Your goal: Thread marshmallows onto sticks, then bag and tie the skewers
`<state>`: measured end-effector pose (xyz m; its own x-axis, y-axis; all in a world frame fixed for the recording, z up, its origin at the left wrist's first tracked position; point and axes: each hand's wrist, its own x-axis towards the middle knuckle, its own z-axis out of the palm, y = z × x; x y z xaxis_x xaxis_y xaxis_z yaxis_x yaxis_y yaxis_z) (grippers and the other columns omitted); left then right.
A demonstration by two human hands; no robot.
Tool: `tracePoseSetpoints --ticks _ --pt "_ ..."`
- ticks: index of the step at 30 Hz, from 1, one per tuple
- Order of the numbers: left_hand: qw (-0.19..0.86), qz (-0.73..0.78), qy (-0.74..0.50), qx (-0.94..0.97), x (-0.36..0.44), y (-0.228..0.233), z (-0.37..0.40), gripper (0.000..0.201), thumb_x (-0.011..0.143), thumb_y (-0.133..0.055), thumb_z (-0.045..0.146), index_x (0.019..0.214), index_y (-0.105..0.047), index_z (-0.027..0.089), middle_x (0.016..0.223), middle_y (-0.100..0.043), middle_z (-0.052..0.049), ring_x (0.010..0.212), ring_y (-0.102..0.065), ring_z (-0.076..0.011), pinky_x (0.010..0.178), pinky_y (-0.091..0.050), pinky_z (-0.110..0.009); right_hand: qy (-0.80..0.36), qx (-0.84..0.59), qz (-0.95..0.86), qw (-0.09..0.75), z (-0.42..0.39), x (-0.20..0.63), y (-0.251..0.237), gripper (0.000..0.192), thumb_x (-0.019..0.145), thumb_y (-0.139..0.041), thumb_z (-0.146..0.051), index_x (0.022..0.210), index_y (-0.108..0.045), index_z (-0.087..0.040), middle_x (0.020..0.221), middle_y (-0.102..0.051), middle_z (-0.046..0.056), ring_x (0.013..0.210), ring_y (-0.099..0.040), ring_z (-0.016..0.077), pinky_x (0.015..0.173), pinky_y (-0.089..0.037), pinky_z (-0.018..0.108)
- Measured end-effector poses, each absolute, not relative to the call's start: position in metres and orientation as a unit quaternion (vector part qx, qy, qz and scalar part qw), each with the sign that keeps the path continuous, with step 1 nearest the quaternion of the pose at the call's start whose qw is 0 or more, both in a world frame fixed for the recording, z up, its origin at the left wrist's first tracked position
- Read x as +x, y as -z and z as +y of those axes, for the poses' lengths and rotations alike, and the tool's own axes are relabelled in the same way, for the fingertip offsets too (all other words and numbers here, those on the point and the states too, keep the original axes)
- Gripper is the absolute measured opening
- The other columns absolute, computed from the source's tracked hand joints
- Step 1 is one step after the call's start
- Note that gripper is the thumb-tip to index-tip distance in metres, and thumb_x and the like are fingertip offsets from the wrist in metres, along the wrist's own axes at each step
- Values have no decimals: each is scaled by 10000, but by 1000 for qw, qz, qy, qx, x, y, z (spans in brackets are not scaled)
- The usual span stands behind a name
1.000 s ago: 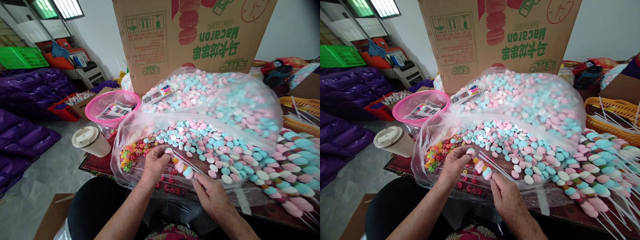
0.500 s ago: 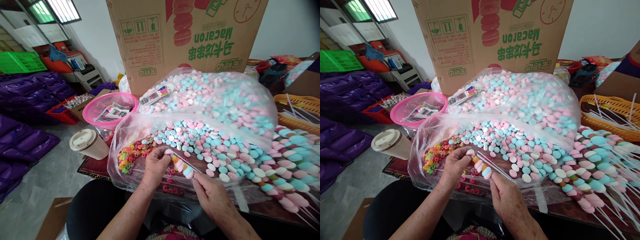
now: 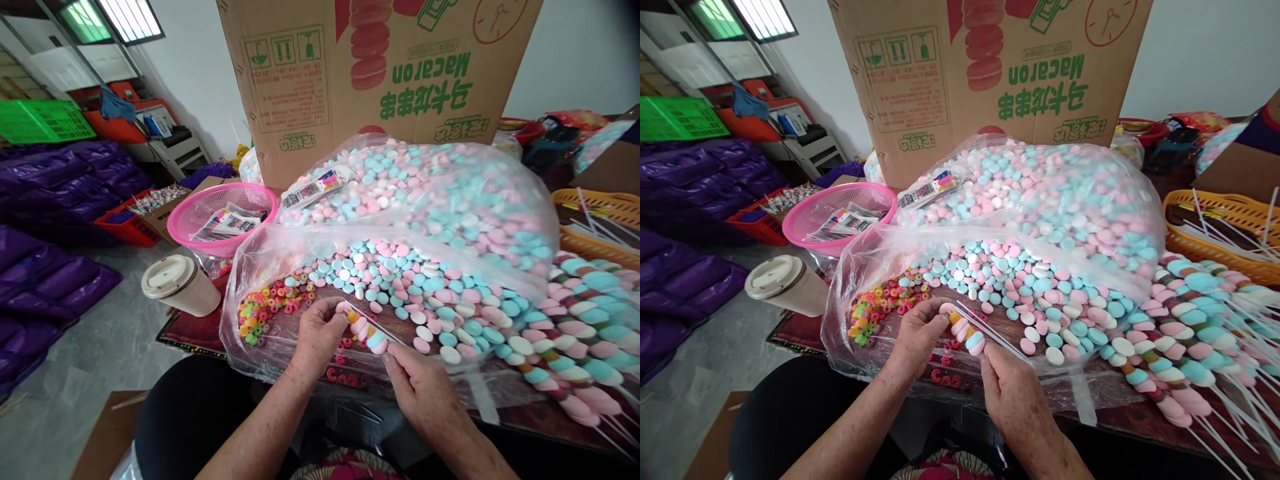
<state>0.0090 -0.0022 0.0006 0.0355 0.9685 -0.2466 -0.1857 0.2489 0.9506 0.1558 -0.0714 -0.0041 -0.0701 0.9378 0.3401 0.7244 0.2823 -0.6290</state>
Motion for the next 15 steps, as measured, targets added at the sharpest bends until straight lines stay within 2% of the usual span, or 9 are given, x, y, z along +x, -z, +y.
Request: tracePoseSetpoints --ticks 10,15 --pt "614 517 -471 366 10 17 2 196 648 -636 194 829 -654 121 692 -644 -16 540 -540 -86 502 -441 -195 -167 -587 -726 316 -70 157 17 287 884 -355 -219 642 -507 -186 575 -565 3 497 -511 120 480 -351 220" --pt "642 507 -460 344 11 20 5 234 635 -674 224 840 -654 113 739 -673 -45 588 -579 -109 528 -463 -209 -189 -587 -721 316 -67 158 22 278 888 -362 -224 661 -518 -185 602 -581 5 526 -523 119 499 -361 216"
